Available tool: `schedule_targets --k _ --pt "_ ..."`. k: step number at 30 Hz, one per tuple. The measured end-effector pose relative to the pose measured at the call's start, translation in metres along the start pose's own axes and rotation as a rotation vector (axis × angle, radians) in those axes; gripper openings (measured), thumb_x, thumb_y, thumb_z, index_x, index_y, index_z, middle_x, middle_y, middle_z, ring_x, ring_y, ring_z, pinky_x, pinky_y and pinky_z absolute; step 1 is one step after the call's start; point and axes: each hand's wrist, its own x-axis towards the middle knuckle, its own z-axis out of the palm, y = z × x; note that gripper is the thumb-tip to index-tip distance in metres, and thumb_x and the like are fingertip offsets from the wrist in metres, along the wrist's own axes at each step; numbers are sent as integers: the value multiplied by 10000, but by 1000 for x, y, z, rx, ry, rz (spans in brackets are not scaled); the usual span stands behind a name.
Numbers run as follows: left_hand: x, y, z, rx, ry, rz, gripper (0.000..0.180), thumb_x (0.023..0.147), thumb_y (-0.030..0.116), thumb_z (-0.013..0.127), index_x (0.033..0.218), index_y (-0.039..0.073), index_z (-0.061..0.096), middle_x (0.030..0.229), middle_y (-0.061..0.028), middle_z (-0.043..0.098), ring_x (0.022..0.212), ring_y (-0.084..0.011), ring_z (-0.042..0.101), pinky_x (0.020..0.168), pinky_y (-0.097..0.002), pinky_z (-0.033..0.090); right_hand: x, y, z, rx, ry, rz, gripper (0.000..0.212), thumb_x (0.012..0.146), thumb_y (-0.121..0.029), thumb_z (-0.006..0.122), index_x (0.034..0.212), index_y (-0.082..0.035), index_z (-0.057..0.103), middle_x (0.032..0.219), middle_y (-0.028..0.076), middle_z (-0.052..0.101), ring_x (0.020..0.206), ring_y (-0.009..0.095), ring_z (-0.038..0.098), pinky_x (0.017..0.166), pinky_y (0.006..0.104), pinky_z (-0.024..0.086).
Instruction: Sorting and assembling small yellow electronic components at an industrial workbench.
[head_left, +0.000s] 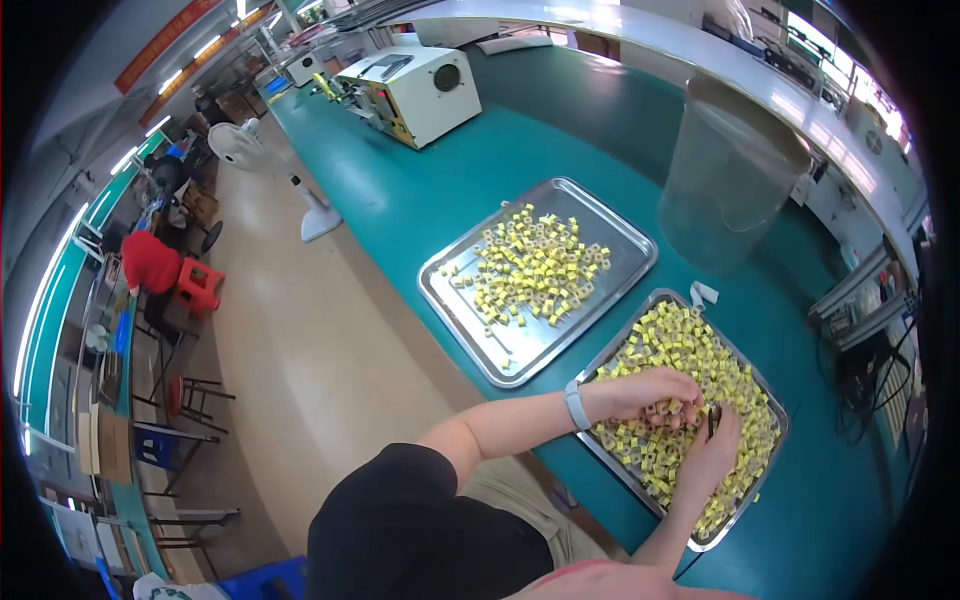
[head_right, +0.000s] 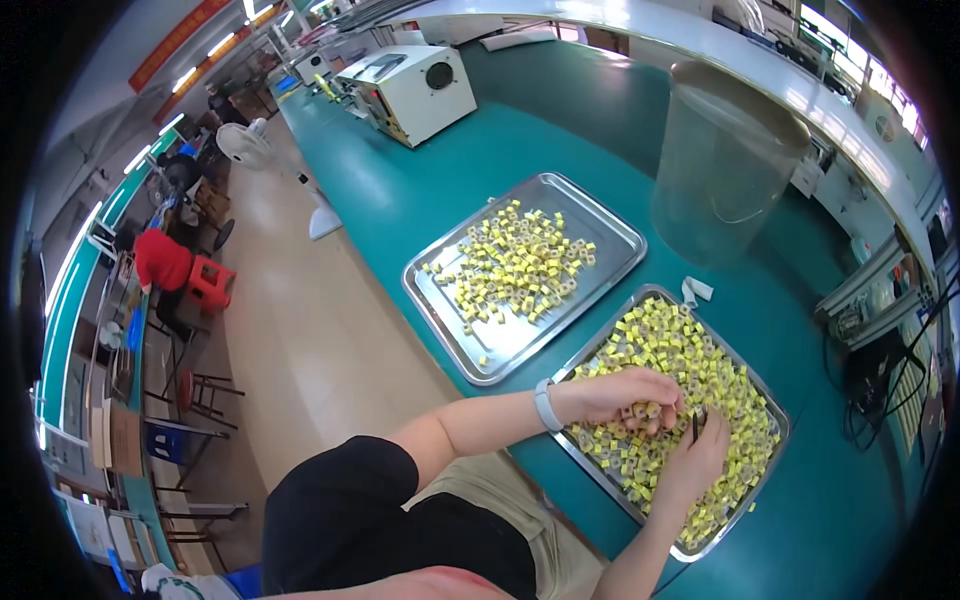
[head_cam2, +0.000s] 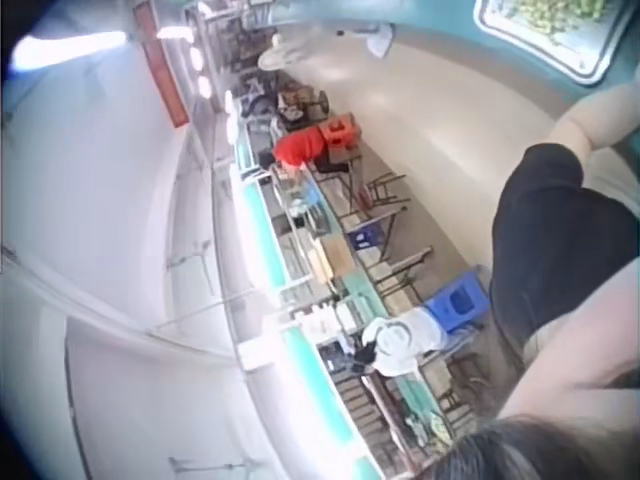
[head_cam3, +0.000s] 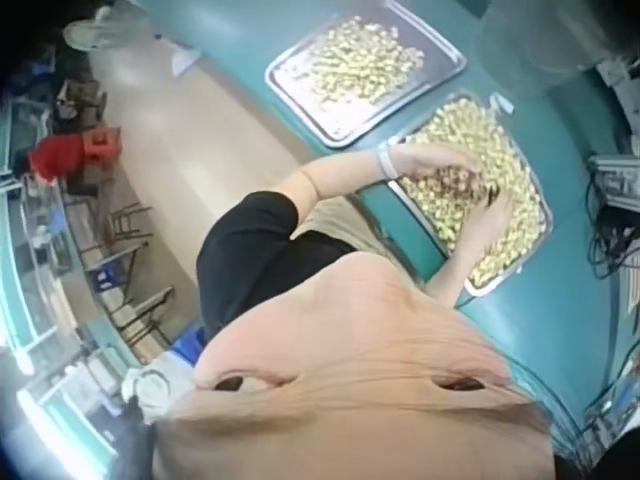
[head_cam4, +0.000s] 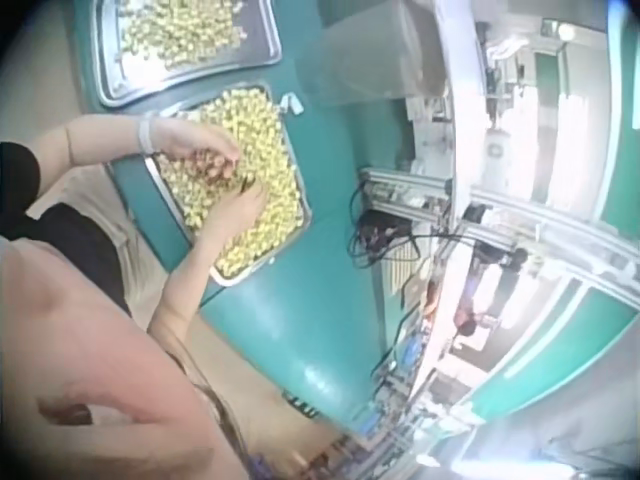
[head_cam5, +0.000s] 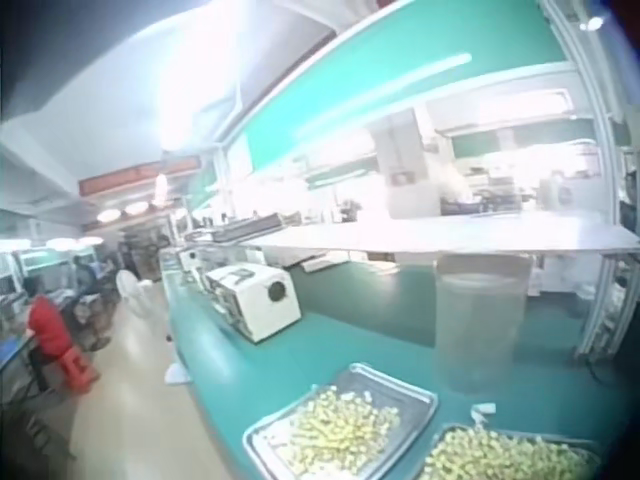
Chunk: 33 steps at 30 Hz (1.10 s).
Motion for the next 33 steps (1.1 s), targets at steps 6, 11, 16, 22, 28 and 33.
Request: schedule_targets --k 6,11,16,22,28,33 --pt "9 -2 -2 80 14 36 279 1007 278 541 1114 26 597 942 -77 688 706 -99 642 482 -197 424 10 -8 -7 216 -25 39 254 899 21 581 1153 8 586 1085 175 598 991 356 613 829 413 497" --pt "8 -5 0 213 71 96 308 1024 299 539 1135 17 592 971 -65 681 735 -89 641 517 -199 430 9 -14 -5 339 22 18 252 897 44 573 1147 18 595 1059 176 600 950 327 618 813 395 495" --pt "9 -8 0 175 34 112 308 1022 317 563 1129 31 607 915 -32 662 725 -70 629 516 -200 420 3 -26 -9 302 12 -121 251 908 54 586 1152 3 612 1038 115 615 888 225 597 762 308 479" --pt "2 2 3 113 50 107 290 997 276 610 1145 27 615 856 -35 666 696 -68 610 513 -201 418 4 -28 -6 289 97 -210 237 908 40 603 1140 -1 632 1020 112 622 871 222 605 746 312 476" --pt "3 2 3 59 -25 129 256 982 217 629 1146 22 606 924 -39 656 737 -70 613 523 -200 411 4 -30 -7 301 128 -158 232 917 26 611 1144 -3 649 999 96 627 848 201 598 726 304 474" --pt "3 -1 -3 31 -12 159 256 975 188 630 1157 10 609 917 -41 654 738 -72 602 530 -202 414 5 -29 -4 301 54 -120 234 888 21 646 1121 5 661 1019 136 643 890 263 643 709 353 504"
